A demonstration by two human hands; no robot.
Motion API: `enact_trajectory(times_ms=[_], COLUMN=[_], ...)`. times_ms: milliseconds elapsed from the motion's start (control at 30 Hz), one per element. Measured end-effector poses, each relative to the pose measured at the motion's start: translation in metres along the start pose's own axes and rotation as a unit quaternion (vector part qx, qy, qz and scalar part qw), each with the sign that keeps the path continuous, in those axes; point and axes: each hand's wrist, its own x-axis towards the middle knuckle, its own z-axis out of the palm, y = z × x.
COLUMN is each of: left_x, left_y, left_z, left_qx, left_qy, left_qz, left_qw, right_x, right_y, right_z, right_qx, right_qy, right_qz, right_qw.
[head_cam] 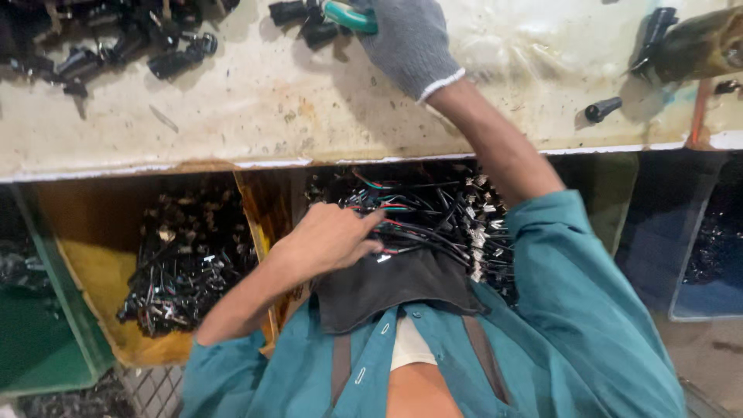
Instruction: The person repeatedly picks up black wires with colored inner conductors from a pile on a workbench, uses a green-handled tool to strip the outer insulation, and places the stripped wires back on the bench. The process is repeated for multiple wires in a continuous loop.
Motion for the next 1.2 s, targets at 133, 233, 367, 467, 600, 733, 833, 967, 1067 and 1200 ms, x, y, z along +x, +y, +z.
enact_trajectory(times_ms=[133, 233, 367, 467, 600, 733, 833, 967, 1067, 1200], left_x=[0.015, 0.058, 0.111, 0.125, 0.13, 0.13, 0.117, 0.092, 0.071, 0.057], left_y=[-0.015, -0.036, -0.039, -0.035, -0.037, -0.049, -0.06, -0.065, -0.049, -0.006], left_z=[-0.045, -0.082, -0.082, -0.071, -0.078, -0.082, -0.07, -0.061, -0.06, -0.045], left_qx=[0.015, 0.051, 0.106, 0.029, 0.122, 0.132, 0.061, -0.014, -0.259, -0.697], left_qy=[0.394, 0.528, 0.45, 0.469, 0.447, 0.395, 0.48, 0.445, 0.476, 0.247], left_qz=[-0.074, -0.092, -0.036, 0.013, 0.08, 0.066, 0.071, -0.044, 0.106, 0.181], left_qw=[0.916, 0.843, 0.886, 0.883, 0.883, 0.907, 0.872, 0.894, 0.834, 0.648], right_x=[-0.06, -0.104, -0.125, -0.133, -0.141, -0.139, -0.146, -0.165, -0.161, -0.143], right_y=[0.003, 0.01, 0.001, -0.03, -0.054, -0.033, -0.018, -0.011, -0.001, 0.008], right_z=[-0.029, -0.047, -0.051, -0.059, -0.082, -0.105, -0.107, -0.097, -0.084, -0.088], right_qx=[0.088, 0.142, 0.188, 0.451, 0.546, 0.171, -0.125, -0.004, -0.094, 0.046], right_qy=[0.086, 0.03, 0.037, 0.057, -0.028, 0.093, -0.047, -0.077, -0.148, -0.069], right_qz=[0.05, 0.104, 0.218, 0.189, 0.29, 0.132, 0.098, 0.131, 0.158, 0.153], right_qw=[0.991, 0.984, 0.957, 0.87, 0.785, 0.972, 0.986, 0.988, 0.972, 0.985])
